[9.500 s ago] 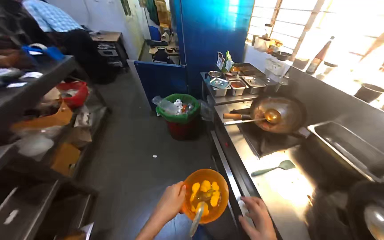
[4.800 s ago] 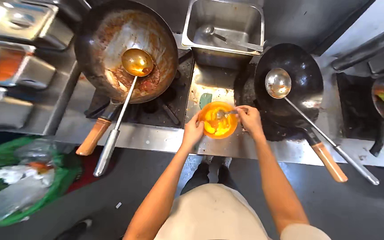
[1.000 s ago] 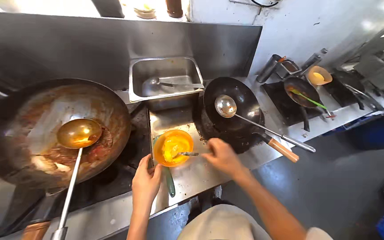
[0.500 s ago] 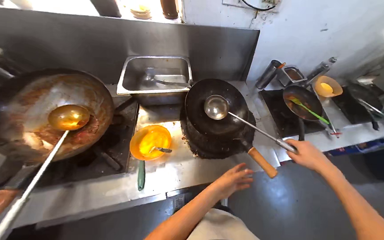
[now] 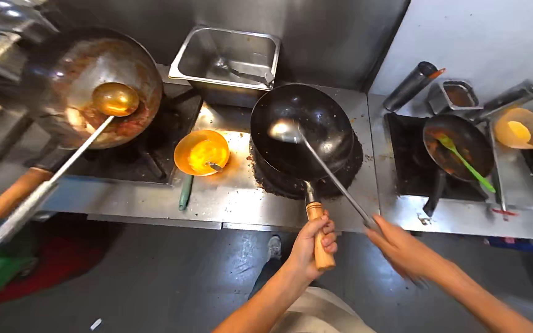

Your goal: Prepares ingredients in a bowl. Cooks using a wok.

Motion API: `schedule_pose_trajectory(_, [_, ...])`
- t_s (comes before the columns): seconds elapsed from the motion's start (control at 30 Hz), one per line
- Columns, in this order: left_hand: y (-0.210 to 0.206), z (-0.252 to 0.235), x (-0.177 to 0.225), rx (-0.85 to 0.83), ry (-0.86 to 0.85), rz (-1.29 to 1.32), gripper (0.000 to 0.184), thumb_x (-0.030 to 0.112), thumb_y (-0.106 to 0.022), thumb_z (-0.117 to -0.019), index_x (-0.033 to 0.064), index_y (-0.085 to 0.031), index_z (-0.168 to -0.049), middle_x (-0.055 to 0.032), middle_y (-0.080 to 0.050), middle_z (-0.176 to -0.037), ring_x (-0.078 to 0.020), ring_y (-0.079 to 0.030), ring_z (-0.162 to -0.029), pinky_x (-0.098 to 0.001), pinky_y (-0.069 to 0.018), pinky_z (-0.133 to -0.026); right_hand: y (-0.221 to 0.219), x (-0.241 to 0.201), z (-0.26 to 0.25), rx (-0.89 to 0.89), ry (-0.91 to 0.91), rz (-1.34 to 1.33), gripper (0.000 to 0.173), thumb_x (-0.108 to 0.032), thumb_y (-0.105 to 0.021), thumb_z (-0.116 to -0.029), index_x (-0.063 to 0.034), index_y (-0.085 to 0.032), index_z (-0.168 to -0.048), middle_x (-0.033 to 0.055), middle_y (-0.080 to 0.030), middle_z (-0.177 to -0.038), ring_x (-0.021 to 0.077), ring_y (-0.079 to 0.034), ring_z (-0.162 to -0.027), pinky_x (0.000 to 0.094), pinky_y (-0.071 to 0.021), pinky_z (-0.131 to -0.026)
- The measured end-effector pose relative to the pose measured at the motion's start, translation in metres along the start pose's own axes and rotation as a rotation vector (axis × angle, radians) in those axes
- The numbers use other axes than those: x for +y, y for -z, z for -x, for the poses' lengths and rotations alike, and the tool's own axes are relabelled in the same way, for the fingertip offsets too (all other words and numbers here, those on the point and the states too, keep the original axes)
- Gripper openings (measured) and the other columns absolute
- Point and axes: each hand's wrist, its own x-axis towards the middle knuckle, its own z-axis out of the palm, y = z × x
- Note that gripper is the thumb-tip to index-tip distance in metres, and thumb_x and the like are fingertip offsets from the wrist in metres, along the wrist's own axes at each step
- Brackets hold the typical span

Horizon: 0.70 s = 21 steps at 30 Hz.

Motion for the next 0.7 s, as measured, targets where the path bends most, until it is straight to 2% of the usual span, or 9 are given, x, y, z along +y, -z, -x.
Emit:
schedule_pose_trajectory(0.1, [-0.003, 0.001, 0.007, 0.013, 0.015, -0.023, 0.011, 0.012, -0.037, -0.107, 0.0099, -0.048, -0.108, 0.0, -0.054, -0.071, -0.0056, -0.054, -0.048, -0.0177, -0.0519, -0.046, 0.006, 0.018, 0.028, -0.133, -0.046, -0.126, 0.043, -0.049, -0.039, -0.1072, -0.0112, -0.049, -0.126, 0.0058, -0.053, -0.069, 0.0205, -0.056, -0.051, 0.039, -0.0526, -0.049])
schedule_pose_trajectory(0.2, [-0.004, 0.002, 0.009, 0.059, 0.043, -0.062, 0.011, 0.014, -0.038, -0.1086, 0.0098, -0.049, -0.11, -0.0005, -0.054, -0.072, -0.0056, -0.054, -0.049, -0.0181, -0.052, -0.046, -0.01, -0.016, -0.049, 0.09, -0.043, -0.059, 0.049, -0.046, -0.037, -0.1107, -0.0054, -0.048, -0.137, 0.0129, -0.059, -0.078, 0.0264, -0.062, -0.062, 0.0457, -0.0558, -0.062])
schedule_pose_trajectory(0.27, [-0.003, 0.003, 0.011, 0.092, 0.002, -0.085, 0.015, 0.014, -0.04, -0.1092, 0.0079, -0.05, -0.119, -0.0022, -0.055, -0.075, -0.0067, -0.054, -0.05, -0.0191, -0.0519, -0.046, -0.02, -0.02, -0.08, 0.209, -0.015, -0.058, 0.05, -0.046, -0.037, -0.1106, -0.0053, -0.046, -0.138, 0.0142, -0.06, -0.079, 0.0277, -0.064, -0.063, 0.0473, -0.0569, -0.063])
schedule_pose_trajectory(0.33, [-0.001, 0.005, 0.014, 0.111, -0.032, -0.128, 0.018, 0.016, -0.039, -0.1105, 0.0079, -0.046, -0.125, -0.0037, -0.055, -0.079, -0.0076, -0.054, -0.05, -0.0199, -0.0522, -0.046, -0.024, -0.005, -0.049, 0.169, -0.033, 0.045, 0.051, -0.045, -0.037, -0.1104, -0.0045, -0.045, -0.139, 0.0154, -0.062, -0.084, 0.0295, -0.066, -0.069, 0.0486, -0.0574, -0.068])
schedule_pose_trajectory(0.4, [-0.001, 0.008, 0.018, 0.137, -0.031, -0.151, 0.021, 0.018, -0.04, -0.1107, 0.0074, -0.045, -0.129, -0.006, -0.057, -0.085, -0.0086, -0.055, -0.05, -0.0207, -0.0524, -0.045, -0.025, 0.028, 0.001, 0.177, -0.139, 0.221, 0.051, -0.046, -0.041, -0.1089, -0.004, -0.047, -0.138, 0.0203, -0.066, -0.093, 0.0378, -0.069, -0.085, 0.0555, -0.0557, -0.079])
schedule_pose_trajectory(0.5, [-0.001, 0.012, 0.025, 0.159, -0.027, -0.171, 0.025, 0.021, -0.038, -0.1116, 0.0069, -0.047, -0.13, -0.0075, -0.061, -0.088, -0.0089, -0.057, -0.051, -0.0209, -0.0527, -0.045, 0.0, 0.042, 0.006, 0.354, -0.302, 0.381, 0.054, -0.045, -0.04, -0.1094, -0.001, -0.048, -0.139, 0.026, -0.069, -0.101, 0.0457, -0.07, -0.097, 0.0614, -0.0551, -0.084])
schedule_pose_trajectory(0.6, [0.001, 0.016, 0.027, 0.194, -0.031, -0.235, 0.028, 0.023, -0.035, -0.1124, 0.0073, -0.049, -0.13, -0.0069, -0.06, -0.088, -0.0084, -0.055, -0.05, -0.0207, -0.0513, -0.043, -0.008, 0.01, -0.023, 0.384, -0.329, 0.192, 0.053, -0.043, -0.041, -0.1099, -0.0019, -0.044, -0.144, 0.0241, -0.068, -0.106, 0.0408, -0.07, -0.099, 0.0583, -0.0554, -0.088])
schedule_pose_trajectory(0.63, [0.001, 0.016, 0.027, 0.179, -0.031, -0.261, 0.029, 0.025, -0.033, -0.1127, 0.0083, -0.049, -0.129, -0.0056, -0.06, -0.086, -0.0071, -0.054, -0.048, -0.0198, -0.051, -0.042, -0.025, 0.0, -0.017, 0.33, -0.302, 0.112, 0.055, -0.043, -0.039, -0.1102, -0.0014, -0.043, -0.146, 0.0251, -0.067, -0.108, 0.0413, -0.069, -0.102, 0.0588, -0.0543, -0.09])
schedule_pose_trajectory(0.7, [0.004, 0.014, 0.033, 0.141, -0.028, -0.31, 0.03, 0.027, -0.029, -0.1132, 0.009, -0.048, -0.129, -0.0041, -0.061, -0.084, -0.0058, -0.055, -0.047, -0.0188, -0.0509, -0.041, -0.072, 0.004, 0.008, 0.271, -0.271, 0.029, 0.053, -0.046, -0.041, -0.109, -0.0041, -0.046, -0.142, 0.0234, -0.068, -0.101, 0.0409, -0.07, -0.095, 0.0591, -0.0558, -0.084])
